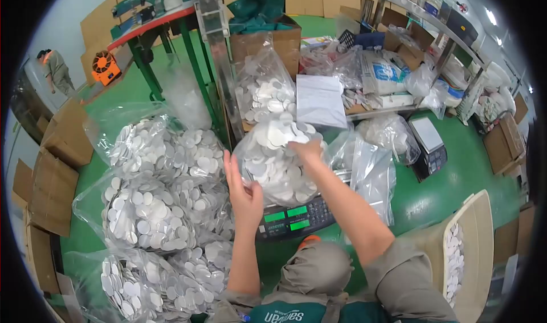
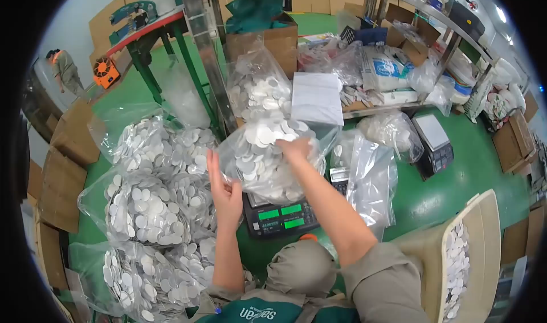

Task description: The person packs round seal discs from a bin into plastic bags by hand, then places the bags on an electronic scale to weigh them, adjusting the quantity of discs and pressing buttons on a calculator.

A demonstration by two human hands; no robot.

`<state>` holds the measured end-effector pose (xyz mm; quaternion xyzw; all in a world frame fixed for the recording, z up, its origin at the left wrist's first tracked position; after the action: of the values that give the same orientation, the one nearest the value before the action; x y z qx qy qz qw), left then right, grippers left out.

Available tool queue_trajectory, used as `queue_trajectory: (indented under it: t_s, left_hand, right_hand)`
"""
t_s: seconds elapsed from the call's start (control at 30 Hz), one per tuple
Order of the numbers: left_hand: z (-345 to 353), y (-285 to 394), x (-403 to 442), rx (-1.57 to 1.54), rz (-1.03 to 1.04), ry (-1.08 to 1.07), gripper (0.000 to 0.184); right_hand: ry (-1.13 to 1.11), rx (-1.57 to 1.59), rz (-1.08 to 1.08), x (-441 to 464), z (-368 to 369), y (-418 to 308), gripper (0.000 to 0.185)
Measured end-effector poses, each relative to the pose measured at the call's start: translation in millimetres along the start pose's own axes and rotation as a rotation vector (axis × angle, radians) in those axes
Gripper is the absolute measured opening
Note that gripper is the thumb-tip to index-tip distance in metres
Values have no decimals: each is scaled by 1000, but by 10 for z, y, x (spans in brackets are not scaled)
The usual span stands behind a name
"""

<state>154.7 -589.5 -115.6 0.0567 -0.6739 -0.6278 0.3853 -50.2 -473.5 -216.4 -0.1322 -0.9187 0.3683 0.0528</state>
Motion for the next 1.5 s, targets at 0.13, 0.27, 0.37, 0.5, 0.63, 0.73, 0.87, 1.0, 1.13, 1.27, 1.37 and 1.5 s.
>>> queue_trajectory:
  t_s: [0.13, 0.27, 0.37, 0.5, 0.63, 0.73, 0.87, 1.0, 1.13, 1.27, 1.37, 1.5]
  left_hand:
    - [17, 12, 3, -3, -13, 19, 65]
    - [-3, 38, 4, -90, -18, 49, 72]
    - [-20, 2, 18, -178, -34, 5, 76]
    - [-50, 9, 95, -184, -22, 2, 76]
    - [-97, -30, 119, -163, -74, 6, 74]
    - [-84, -44, 159, -5, 8, 22, 66]
    - [-10, 13, 155, 86, 46, 50, 61]
    - [-31, 88, 83, 53, -5, 92, 51]
    - [-258, 296, -73, 351, 250, 266, 45]
    - [-104, 477, -376, 100, 196, 339, 32]
    - [528, 687, -628, -29, 110, 6, 26]
    - [1421, 1015, -1092, 16, 64, -576, 25]
  right_hand:
    - [-208, -826, -681, -129, -451, -399, 24]
    - [-396, -905, -1222, -464, -275, -685, 17]
    - [-492, -623, -1433, -613, -7, -698, 28]
    - [-217, -755, -1346, -258, 248, -607, 36]
    - [-466, -950, -1244, -39, -5, -638, 32]
    - [-685, -1216, -1191, -77, -302, -628, 27]
    - [-782, -1176, -1216, -23, -451, -690, 42]
    - [-56, -674, -1061, 210, -955, -983, 74]
    - [290, -400, -1152, 177, -1946, -1006, 70]
    - [193, -396, -1163, -105, -3442, -370, 49]
    - [97, -115, -714, -16, -4515, 666, 48]
    - [123, 118, 117, -184, -5526, 2629, 38]
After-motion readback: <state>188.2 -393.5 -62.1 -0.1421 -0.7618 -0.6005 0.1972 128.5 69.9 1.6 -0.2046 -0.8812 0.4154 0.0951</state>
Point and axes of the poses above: each hand's wrist, its own x-axis towards the middle knuckle, its own z-axis out of the palm, y = z × x, the point moved 4 cm from there along x, towards the middle knuckle, and after that the axes turned 13 degrees about -x, right-handed, at the moved point
